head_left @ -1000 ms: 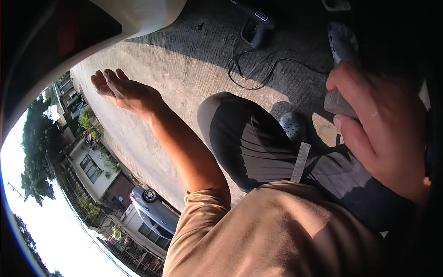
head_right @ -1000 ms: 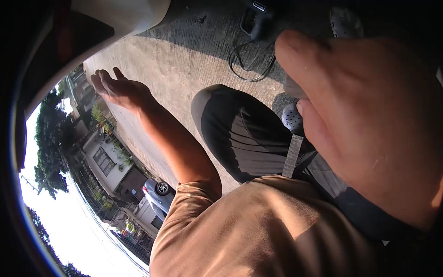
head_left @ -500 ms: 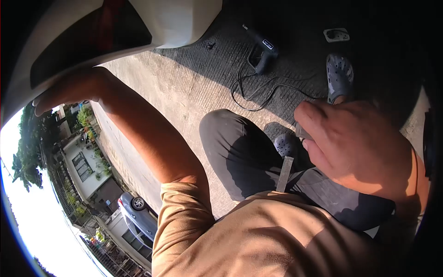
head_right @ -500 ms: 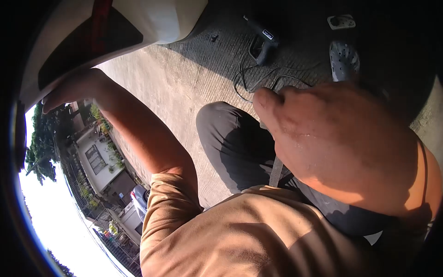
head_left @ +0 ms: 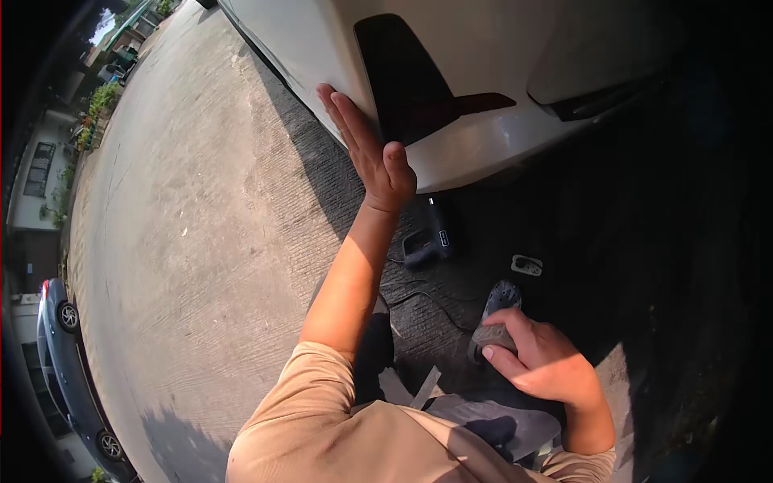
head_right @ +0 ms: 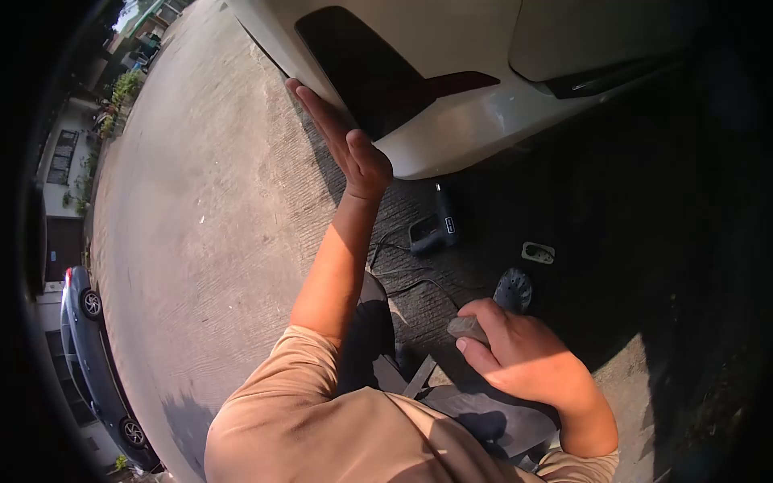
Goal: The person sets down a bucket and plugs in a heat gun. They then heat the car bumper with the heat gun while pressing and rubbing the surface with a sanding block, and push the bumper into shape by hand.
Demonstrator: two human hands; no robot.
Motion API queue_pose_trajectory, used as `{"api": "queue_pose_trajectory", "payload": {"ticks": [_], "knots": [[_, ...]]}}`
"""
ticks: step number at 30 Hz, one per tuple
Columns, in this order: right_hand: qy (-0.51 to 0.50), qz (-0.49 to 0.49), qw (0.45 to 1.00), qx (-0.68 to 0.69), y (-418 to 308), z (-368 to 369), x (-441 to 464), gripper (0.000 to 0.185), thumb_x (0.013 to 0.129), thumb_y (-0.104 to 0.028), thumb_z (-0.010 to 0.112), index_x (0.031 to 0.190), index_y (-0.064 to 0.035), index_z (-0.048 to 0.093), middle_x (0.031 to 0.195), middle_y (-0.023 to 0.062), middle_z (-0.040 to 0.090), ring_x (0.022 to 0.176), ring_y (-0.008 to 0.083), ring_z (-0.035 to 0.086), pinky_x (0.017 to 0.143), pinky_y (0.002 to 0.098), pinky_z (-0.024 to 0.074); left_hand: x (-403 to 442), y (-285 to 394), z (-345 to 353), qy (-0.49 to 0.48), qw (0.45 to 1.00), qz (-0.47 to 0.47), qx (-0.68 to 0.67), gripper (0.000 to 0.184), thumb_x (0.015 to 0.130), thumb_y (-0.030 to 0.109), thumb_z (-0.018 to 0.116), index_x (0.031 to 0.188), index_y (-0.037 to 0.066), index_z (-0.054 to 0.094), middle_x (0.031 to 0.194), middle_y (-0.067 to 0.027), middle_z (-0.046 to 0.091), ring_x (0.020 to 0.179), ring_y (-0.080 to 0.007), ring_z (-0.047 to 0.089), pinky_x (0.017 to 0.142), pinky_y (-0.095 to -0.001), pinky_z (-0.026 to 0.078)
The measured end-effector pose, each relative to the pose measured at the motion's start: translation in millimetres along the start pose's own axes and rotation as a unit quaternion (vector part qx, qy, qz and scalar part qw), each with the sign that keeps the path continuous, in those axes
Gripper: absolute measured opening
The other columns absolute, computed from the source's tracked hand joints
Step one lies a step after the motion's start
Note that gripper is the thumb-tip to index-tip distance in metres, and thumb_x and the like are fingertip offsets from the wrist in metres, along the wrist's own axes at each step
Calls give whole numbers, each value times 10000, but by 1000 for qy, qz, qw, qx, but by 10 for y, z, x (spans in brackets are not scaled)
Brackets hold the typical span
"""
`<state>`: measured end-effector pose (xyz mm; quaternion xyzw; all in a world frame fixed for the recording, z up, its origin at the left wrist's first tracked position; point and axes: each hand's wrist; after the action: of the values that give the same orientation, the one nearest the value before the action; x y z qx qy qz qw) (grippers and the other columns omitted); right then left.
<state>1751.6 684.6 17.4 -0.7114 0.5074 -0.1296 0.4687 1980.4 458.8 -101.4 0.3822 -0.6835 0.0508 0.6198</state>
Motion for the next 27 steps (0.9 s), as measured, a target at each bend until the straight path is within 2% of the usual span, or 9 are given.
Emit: {"api": "queue_pose_trajectory", "payload": {"ticks": [3,6,8,11,15,22,25,26,27], "knots": [[11,-25,999,-23,-270,0,4,304,906,-160,689,1151,-16,583,944,174,706,784,361,711,688,403,575,-206,-96,-27,-28,999,-16,7,832,1050,548,244,1589,-51,34,1652,-308,13,1546,-442,7,1242,-525,52],[-26,41,998,-30,-597,50,4,328,906,-183,700,1169,-19,592,898,189,705,789,364,716,700,400,578,-255,-157,-49,-21,1000,-3,-5,835,1044,546,278,1586,-59,83,1643,-323,58,1536,-473,46,1238,-542,74],[-9,18,1000,-10,-752,149,42,337,907,-189,701,1177,-18,593,899,195,704,797,360,721,709,396,577,-257,-157,-59,-10,1000,1,-14,827,1043,545,289,1582,-62,132,1634,-330,107,1531,-479,82,1236,-546,81],[-8,22,999,32,-894,265,108,366,906,-175,703,1207,-10,574,943,187,708,810,331,723,722,377,565,-271,-152,-81,-4,999,-11,-31,805,1042,540,343,1569,-56,215,1626,-311,184,1529,-458,144,1237,-548,91],[-20,8,998,64,-924,416,294,385,911,-136,699,1236,-7,537,969,162,703,814,291,709,730,359,547,-413,-220,-111,-23,1000,-5,-20,781,1037,520,377,1566,-38,243,1636,-274,198,1538,-414,157,1246,-529,99],[-67,56,995,45,-731,518,541,350,956,-160,649,1252,-35,509,1004,159,695,841,271,704,741,351,544,-737,-315,-411,-148,988,-41,31,743,1008,449,471,1567,0,277,1650,-203,227,1539,-380,178,1254,-501,131],[-41,0,999,9,-811,544,605,329,954,-105,649,1239,-7,516,946,113,692,825,185,688,734,319,537,-869,-312,-529,-190,978,-59,69,739,994,404,521,1565,1,283,1650,-197,231,1539,-391,164,1253,-491,146],[-44,-17,999,14,-817,536,623,347,960,-174,642,1248,-35,508,1015,189,694,894,340,704,762,384,549,-866,-304,-610,-205,974,-54,85,737,989,385,538,1564,0,284,1651,-199,228,1539,-398,157,1252,-490,150],[-49,-17,999,12,-846,524,631,348,961,-175,641,1249,-32,508,1021,194,692,900,348,703,766,390,549,-839,-287,-681,-222,968,-49,103,736,985,365,555,1563,0,285,1651,-200,225,1539,-405,150,1251,-490,155]]}}
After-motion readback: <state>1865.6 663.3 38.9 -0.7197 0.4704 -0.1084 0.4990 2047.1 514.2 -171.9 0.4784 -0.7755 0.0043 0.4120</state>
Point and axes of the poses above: each hand's wrist, its own x-axis towards the middle knuckle, its own z-axis out of the palm, y = z × x
